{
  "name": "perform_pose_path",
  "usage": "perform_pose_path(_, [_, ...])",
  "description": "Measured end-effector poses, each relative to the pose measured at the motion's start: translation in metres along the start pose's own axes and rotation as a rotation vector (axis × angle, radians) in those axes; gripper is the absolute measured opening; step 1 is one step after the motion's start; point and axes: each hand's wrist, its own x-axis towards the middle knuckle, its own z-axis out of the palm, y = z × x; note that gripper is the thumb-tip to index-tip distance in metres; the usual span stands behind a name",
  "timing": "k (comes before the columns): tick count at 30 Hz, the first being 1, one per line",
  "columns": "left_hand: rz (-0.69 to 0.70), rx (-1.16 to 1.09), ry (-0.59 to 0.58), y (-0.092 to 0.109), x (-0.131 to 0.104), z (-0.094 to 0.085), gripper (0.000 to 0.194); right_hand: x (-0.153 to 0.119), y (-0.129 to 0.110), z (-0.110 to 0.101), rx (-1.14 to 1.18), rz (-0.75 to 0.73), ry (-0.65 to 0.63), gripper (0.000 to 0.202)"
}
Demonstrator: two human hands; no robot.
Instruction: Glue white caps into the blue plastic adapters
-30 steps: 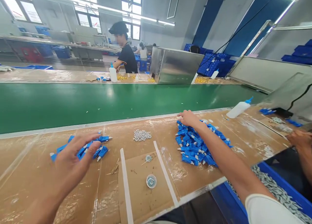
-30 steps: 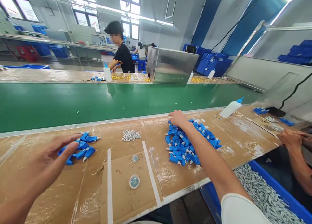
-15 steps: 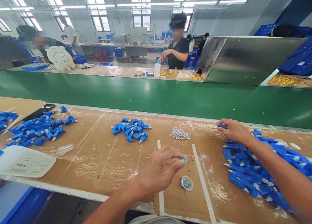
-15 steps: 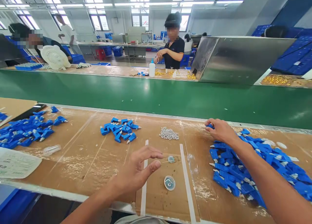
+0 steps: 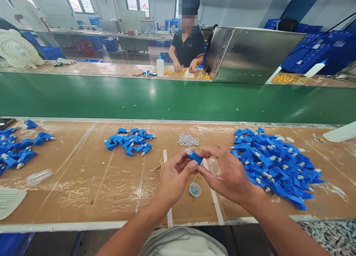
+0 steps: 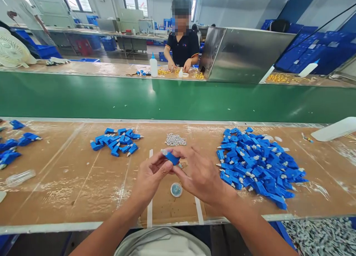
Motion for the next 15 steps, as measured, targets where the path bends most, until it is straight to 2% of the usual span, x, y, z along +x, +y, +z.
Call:
perform_pose_path(2, [-0.003,-0.019,0.035,-0.001,-0.003,0.001,0.052,-0.005,0.0,0.002,0.088,0.13,-0.005,0.049])
perform_pose_path(4, [-0.001,-0.024,0.063,-0.003,-0.005,0.003,0.051,-0.009,0.0,0.005,0.084,0.155,0.002,0.049])
perform_pose_path(8, [-0.01,-0.041,0.12,-0.011,-0.005,0.004,0.037,-0.012,-0.002,0.01,-0.106,-0.107,-0.028,0.048])
perform_pose_path(10, [-0.017,-0.055,0.136,-0.013,-0.002,-0.001,0.035,-0.015,-0.003,0.009,-0.135,-0.145,-0.045,0.051])
perform_pose_path(12, [-0.026,-0.098,0.153,-0.013,0.0,-0.008,0.037,-0.021,-0.005,0.005,-0.071,-0.015,-0.042,0.053])
perform_pose_path(15, [-0.11,-0.287,0.209,-0.01,-0.012,-0.015,0.036,-0.038,-0.02,-0.001,0.121,0.304,-0.069,0.047])
